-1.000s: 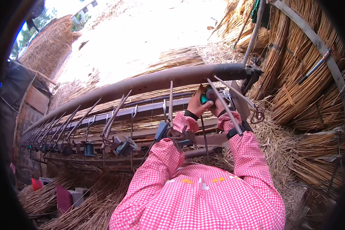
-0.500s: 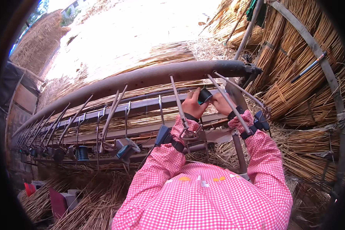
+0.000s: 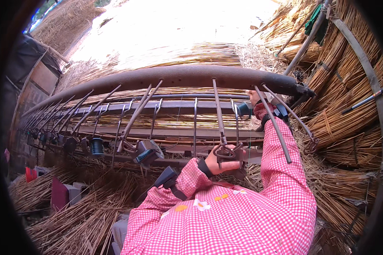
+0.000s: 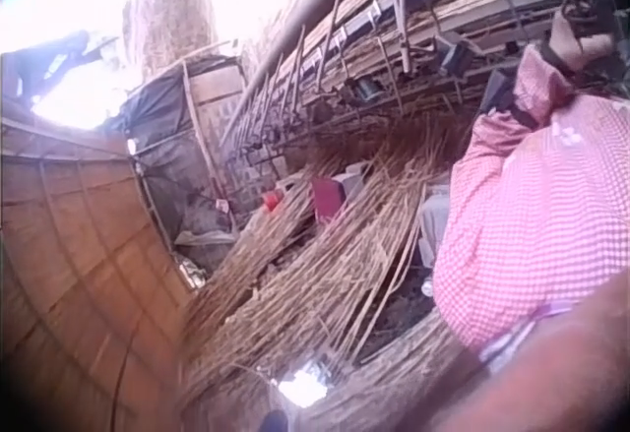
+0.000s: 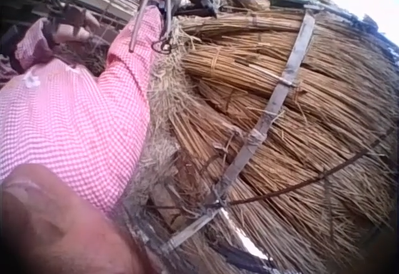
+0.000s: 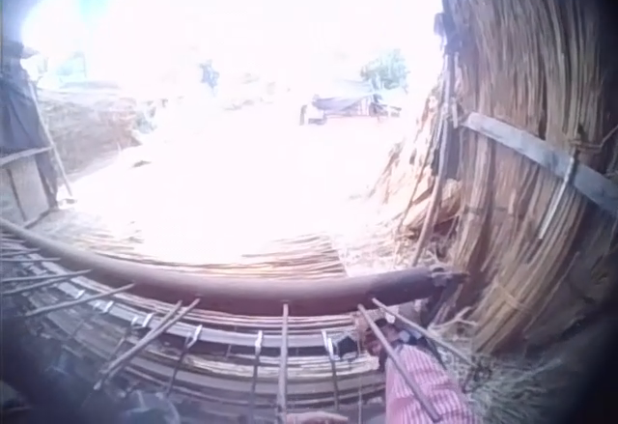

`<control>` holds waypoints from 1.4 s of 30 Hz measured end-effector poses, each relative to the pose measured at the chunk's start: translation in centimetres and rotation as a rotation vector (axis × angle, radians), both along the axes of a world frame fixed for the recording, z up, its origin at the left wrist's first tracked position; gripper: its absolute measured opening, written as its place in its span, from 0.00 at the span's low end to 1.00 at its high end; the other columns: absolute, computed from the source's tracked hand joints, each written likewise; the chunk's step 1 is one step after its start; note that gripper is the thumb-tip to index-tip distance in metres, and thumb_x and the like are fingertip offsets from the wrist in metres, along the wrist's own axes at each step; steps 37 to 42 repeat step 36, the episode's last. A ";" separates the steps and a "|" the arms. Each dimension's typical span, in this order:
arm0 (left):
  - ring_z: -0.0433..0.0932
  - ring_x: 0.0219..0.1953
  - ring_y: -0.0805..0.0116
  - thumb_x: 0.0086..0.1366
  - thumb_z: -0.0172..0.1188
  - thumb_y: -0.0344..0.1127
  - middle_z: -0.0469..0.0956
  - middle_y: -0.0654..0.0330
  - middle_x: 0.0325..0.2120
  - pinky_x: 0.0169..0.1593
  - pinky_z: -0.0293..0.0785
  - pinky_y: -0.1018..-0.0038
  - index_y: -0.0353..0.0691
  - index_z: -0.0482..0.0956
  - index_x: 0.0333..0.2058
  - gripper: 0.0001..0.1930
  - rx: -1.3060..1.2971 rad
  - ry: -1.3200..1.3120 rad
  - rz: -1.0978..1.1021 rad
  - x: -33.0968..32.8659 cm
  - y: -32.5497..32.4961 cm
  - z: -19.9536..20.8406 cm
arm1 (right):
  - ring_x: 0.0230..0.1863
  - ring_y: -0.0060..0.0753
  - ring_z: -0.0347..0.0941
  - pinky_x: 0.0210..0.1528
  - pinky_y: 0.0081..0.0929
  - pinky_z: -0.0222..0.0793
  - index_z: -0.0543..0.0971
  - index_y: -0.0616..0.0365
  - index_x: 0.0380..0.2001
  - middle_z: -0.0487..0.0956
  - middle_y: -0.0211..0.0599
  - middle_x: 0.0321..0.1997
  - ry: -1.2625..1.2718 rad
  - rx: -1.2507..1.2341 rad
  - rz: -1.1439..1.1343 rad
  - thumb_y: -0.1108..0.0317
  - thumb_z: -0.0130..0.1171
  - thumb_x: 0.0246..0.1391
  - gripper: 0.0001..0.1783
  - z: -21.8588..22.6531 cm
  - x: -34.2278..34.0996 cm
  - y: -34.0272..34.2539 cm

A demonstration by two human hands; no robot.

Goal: Threading and placing spools onto a machine for weaving straw or reed mats.

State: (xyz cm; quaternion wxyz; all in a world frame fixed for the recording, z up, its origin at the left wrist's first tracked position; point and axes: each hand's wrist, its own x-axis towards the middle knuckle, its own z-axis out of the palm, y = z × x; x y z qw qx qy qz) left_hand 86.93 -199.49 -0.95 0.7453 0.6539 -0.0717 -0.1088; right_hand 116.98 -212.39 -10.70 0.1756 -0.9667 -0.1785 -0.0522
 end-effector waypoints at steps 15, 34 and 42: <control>0.74 0.37 0.61 0.49 0.60 0.36 0.69 0.60 0.27 0.42 0.70 0.66 0.34 0.70 0.36 0.17 -0.631 0.130 -0.275 -1.8 -2.2 0.1 | 0.24 0.27 0.72 0.29 0.25 0.69 0.76 0.59 0.30 0.76 0.42 0.24 0.494 0.731 -0.151 0.60 0.57 0.43 0.14 0.6 -3.6 -1.0; 0.74 0.31 0.61 0.45 0.62 0.28 0.73 0.53 0.28 0.35 0.70 0.73 0.35 0.75 0.33 0.14 -0.020 -1.123 -0.105 -3.8 -3.4 4.8 | 0.41 0.30 0.70 0.45 0.23 0.65 0.59 0.70 0.51 0.73 0.43 0.41 1.496 1.372 0.675 0.44 0.44 0.50 0.38 10.1 -27.1 -7.2; 0.75 0.34 0.59 0.45 0.64 0.31 0.74 0.55 0.29 0.38 0.70 0.73 0.34 0.76 0.34 0.15 0.124 -1.287 -0.158 -3.9 -3.8 4.8 | 0.52 0.35 0.62 0.60 0.33 0.43 0.57 0.66 0.54 0.71 0.44 0.45 1.270 1.180 0.823 0.41 0.54 0.41 0.46 8.6 -28.3 -8.5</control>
